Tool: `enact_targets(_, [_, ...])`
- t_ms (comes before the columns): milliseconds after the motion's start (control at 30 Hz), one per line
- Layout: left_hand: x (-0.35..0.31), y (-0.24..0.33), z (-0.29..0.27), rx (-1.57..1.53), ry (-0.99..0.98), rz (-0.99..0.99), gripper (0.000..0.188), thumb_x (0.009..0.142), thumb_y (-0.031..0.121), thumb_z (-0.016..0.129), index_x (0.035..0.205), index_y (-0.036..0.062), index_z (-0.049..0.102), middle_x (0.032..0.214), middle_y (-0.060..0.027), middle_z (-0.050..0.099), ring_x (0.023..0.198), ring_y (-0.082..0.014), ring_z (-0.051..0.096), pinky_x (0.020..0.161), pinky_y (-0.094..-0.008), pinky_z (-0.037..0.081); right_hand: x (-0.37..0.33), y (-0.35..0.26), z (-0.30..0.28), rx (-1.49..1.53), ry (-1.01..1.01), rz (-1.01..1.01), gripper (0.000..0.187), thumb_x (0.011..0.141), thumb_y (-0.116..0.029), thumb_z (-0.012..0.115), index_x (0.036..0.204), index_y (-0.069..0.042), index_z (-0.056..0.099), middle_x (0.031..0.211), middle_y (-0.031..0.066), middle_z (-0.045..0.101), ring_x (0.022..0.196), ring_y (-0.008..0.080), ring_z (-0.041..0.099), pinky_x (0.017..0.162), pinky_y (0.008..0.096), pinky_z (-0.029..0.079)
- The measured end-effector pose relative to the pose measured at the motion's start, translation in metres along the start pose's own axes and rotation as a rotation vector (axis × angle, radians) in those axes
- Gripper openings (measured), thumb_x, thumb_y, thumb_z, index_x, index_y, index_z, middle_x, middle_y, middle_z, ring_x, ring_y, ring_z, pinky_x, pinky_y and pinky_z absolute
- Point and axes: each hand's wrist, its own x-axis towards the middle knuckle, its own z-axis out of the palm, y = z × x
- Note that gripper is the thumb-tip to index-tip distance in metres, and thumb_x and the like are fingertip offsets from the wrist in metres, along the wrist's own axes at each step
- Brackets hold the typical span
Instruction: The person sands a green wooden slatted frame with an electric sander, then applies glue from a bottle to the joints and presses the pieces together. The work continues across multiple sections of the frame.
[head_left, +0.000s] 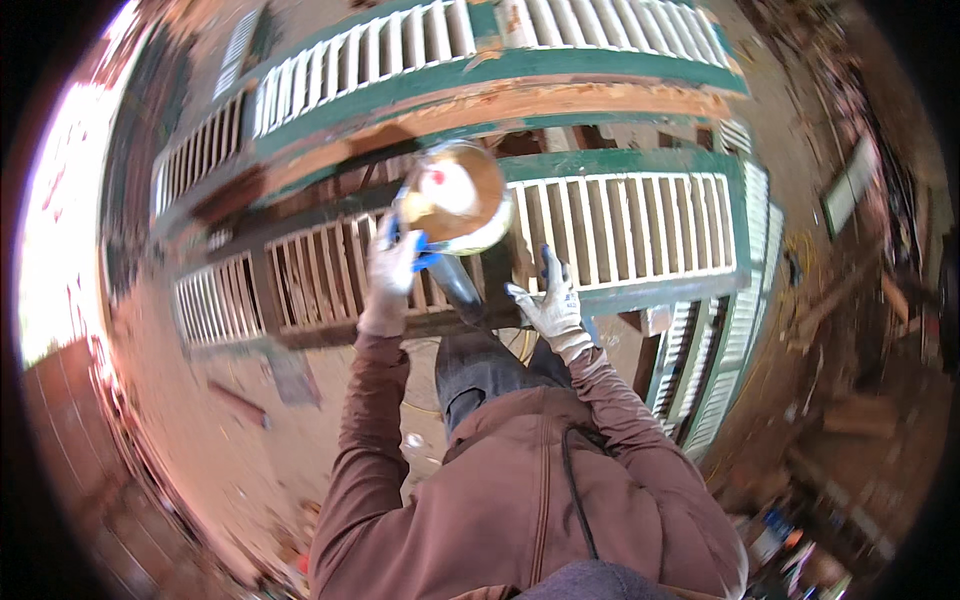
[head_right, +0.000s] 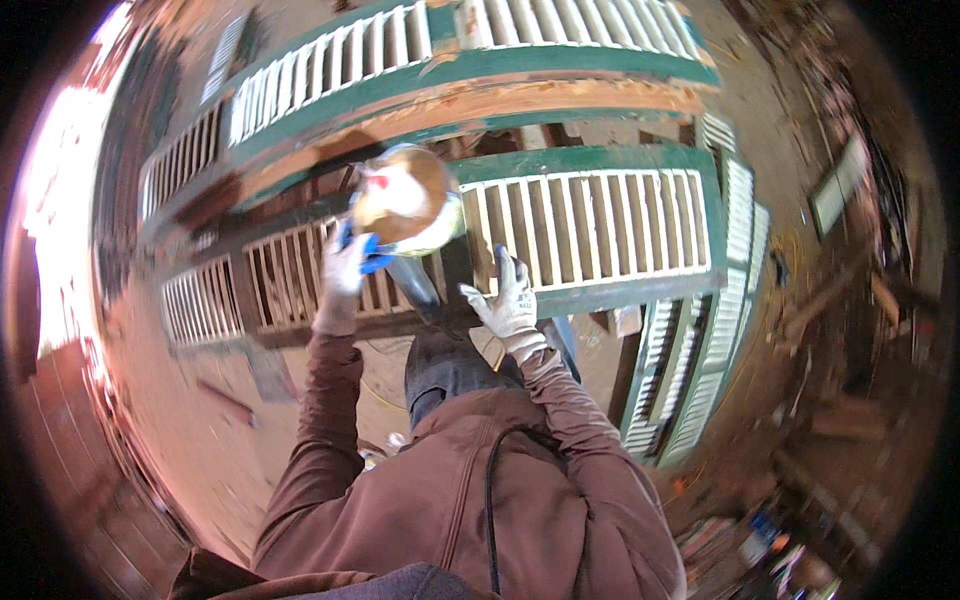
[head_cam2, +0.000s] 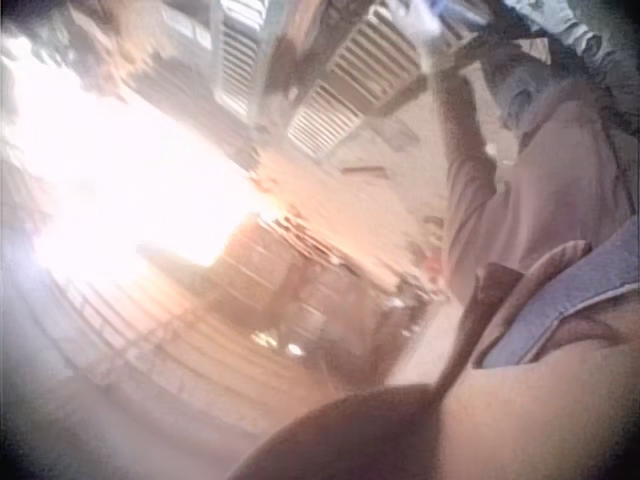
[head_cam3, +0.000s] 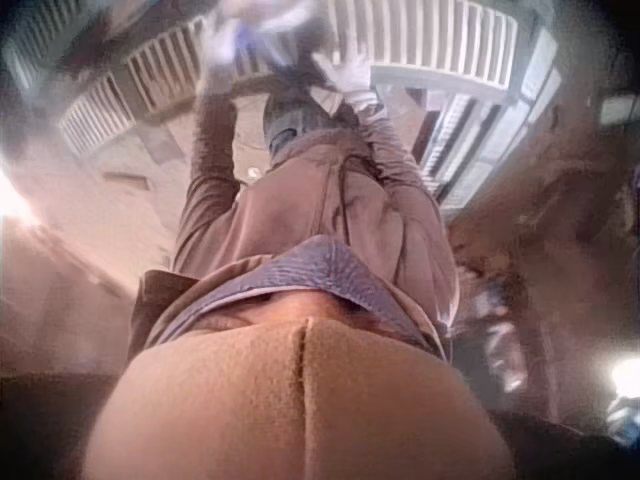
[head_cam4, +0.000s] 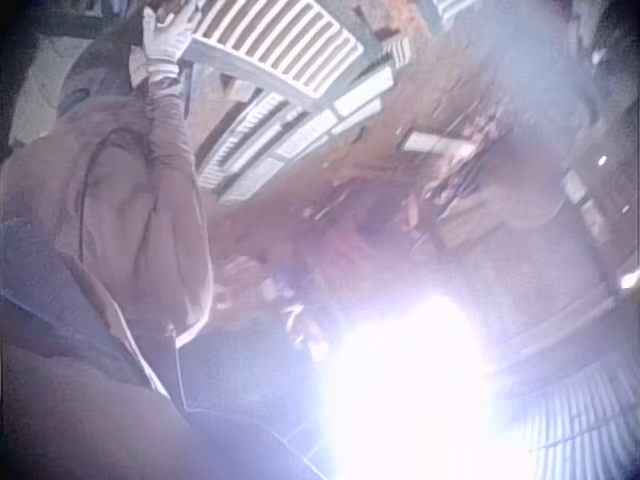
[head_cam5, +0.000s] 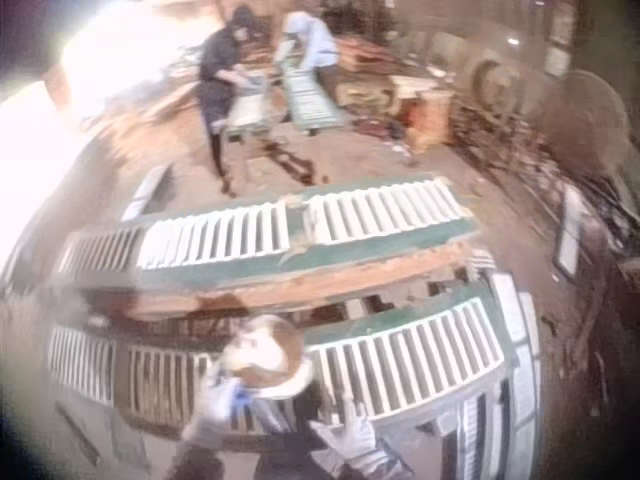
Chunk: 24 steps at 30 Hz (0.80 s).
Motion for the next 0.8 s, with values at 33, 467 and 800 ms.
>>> enact_targets(33, [-0.011,-0.013,0.031,0.009,-0.045,-0.016,0.046,0.103,0.005,0.058,0.148,0.0031,0.052,0.118,-0.0105,0.068,0.094,-0.0205,0.073,0.081,-0.0386,0.068,-0.003,0.013,-0.017,0.071,-0.026,0.043,0.107,0.085,-0.055,0.083,0.164,-0.005,0.031,0.151,0.0293,0.052,0.132,0.0547,0.053,0.107,0.0550,0.051])
enact_targets(467, [-0.051,-0.193,0.165,0.613,0.349,0.157,0.072,0.093,0.027,0.077,0.152,-0.0014,0.047,0.136,-0.0299,0.057,0.126,-0.0452,0.058,0.110,-0.0493,0.046,-0.040,0.112,-0.164,-0.177,-0.189,0.211,0.087,0.091,-0.052,0.078,0.153,0.002,0.047,0.145,0.0286,0.059,0.139,0.0475,0.051,0.117,0.0523,0.040])
enact_targets(800, [-0.045,-0.140,0.057,0.731,0.614,0.036,0.099,0.075,0.046,0.090,0.148,-0.0031,0.045,0.133,-0.0280,0.061,0.122,-0.0416,0.063,0.107,-0.0493,0.050,-0.073,0.054,-0.127,-0.131,-0.251,0.016,0.080,0.090,-0.050,0.081,0.149,-0.003,0.054,0.132,0.0316,0.062,0.119,0.0493,0.064,0.099,0.0539,0.054])
